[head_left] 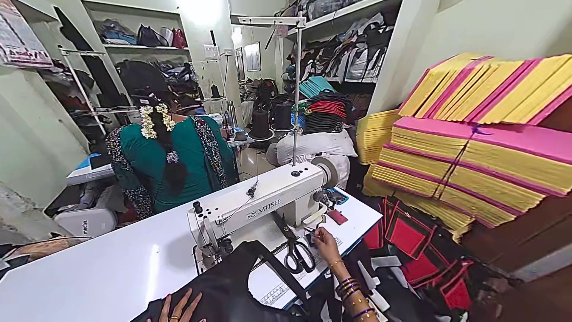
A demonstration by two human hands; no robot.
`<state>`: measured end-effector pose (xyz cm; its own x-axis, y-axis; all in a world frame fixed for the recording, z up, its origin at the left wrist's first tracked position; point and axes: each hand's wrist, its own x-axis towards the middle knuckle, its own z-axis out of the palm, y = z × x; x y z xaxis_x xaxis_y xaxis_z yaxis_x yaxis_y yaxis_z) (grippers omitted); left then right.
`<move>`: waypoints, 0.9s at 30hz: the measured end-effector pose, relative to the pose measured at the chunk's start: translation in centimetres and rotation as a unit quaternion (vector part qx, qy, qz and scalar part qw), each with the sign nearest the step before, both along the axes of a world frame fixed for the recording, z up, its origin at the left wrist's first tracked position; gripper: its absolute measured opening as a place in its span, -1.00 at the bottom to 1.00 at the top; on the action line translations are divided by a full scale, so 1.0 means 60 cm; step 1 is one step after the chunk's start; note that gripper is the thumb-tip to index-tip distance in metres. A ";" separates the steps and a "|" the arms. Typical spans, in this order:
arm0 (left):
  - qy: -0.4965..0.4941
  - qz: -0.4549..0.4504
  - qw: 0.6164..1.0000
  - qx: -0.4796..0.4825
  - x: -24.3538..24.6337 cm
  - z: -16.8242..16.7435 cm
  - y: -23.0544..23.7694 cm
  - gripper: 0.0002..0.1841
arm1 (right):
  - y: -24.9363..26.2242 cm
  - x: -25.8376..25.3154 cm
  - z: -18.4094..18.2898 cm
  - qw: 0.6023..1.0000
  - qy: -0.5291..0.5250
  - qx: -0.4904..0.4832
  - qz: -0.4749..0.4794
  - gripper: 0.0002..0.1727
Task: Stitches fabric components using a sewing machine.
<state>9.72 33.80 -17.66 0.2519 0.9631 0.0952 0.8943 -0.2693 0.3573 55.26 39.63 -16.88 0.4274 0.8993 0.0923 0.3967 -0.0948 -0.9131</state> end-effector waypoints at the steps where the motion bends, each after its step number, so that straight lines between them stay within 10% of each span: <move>1: 0.000 0.002 1.000 0.001 0.000 0.000 -0.002 -0.37 | 0.010 0.006 -0.001 1.000 0.004 0.003 -0.015 -0.78; 18: -0.017 0.022 0.996 0.080 0.005 -0.025 -0.004 -0.35 | 0.004 0.068 0.041 0.989 -0.006 0.107 -0.104 -0.68; 27: 0.004 -0.001 0.996 0.085 0.037 -0.030 -0.082 -0.38 | -0.002 -0.212 0.048 0.982 -0.077 0.098 0.145 -0.72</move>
<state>11.94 28.89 -19.45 0.2552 0.9324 0.2560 0.8960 -0.3276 0.2997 42.55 39.49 -13.98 0.1236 0.9396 0.3191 0.5161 0.2138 -0.8294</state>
